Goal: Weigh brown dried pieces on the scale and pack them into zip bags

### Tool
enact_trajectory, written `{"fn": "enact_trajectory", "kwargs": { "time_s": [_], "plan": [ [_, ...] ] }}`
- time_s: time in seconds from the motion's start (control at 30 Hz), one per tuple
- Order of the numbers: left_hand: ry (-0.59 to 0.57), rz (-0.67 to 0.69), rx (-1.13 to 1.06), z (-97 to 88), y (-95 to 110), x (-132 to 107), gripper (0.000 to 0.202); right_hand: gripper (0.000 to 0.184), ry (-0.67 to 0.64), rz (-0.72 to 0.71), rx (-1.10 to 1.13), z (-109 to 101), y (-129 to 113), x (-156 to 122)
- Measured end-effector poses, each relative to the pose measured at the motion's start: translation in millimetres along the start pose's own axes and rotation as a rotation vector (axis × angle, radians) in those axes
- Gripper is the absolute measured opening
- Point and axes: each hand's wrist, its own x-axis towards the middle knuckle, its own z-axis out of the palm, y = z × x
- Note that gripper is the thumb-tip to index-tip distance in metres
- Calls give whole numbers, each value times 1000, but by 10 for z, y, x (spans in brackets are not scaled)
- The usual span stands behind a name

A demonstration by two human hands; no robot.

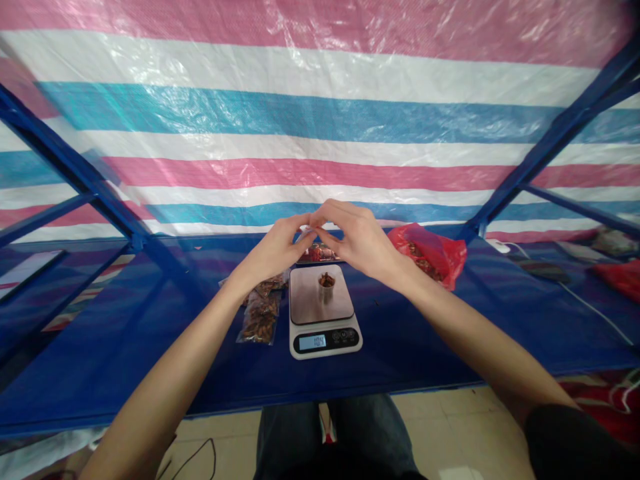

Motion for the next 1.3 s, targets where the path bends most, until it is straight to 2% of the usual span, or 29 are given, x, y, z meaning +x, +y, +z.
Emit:
{"fn": "enact_trajectory", "kwargs": {
  "time_s": [0.1, 0.2, 0.37, 0.43, 0.53, 0.67, 0.77, 0.83, 0.9, 0.93, 1.0, 1.07, 1.1, 1.13, 1.17, 1.3],
  "plan": [
    [-45, -36, 3, 34, 36, 0, 20, 20, 43, -67, -52, 58, 18, -58],
    [-43, -18, -44, 66, 37, 17, 23, 22, 37, -81, 23, 71, 36, -76],
    [-15, -20, 16, 81, -20, -9, 21, 26, 12, 26, 160, 13, 84, -130],
    [-43, -19, 87, 87, -36, -32, 17, 27, -32, 34, 152, -3, 104, -169],
    [-78, 8, 143, 97, -46, -47, 15, 23, -125, -41, 89, -10, 123, -207],
    [-85, 15, 210, 83, -1, -8, 16, 38, -160, -122, 69, -13, 117, -161],
    [-109, 36, 352, 50, 74, 51, 17, 49, -315, -138, 62, -20, 82, -64],
    [-132, 72, 444, 18, 116, 83, 21, 48, -407, -138, 40, -33, 52, -7],
    [-129, 71, 476, -26, 128, 88, 21, 47, -403, -154, 83, -58, 29, 6],
    [-108, 51, 470, -48, 118, 74, 18, 47, -349, -158, 134, -71, 25, -17],
    [-43, -1, 446, -83, 65, 5, 10, 48, -120, -104, 257, -82, 39, -133],
    [4, -32, 484, -84, -26, -113, 5, 41, 143, 49, 345, -48, 90, -341],
    [6, -37, 528, -66, -78, -184, 6, 34, 216, 141, 369, -8, 127, -470],
    [-3, -35, 591, -36, -129, -257, 7, 25, 226, 225, 381, 45, 169, -604],
    [-14, -34, 632, 4, -177, -327, 10, 21, 179, 298, 386, 108, 212, -734],
    [-50, -16, 745, 187, -296, -512, 18, 53, -52, 455, 341, 362, 319, -1078]
  ]
}}
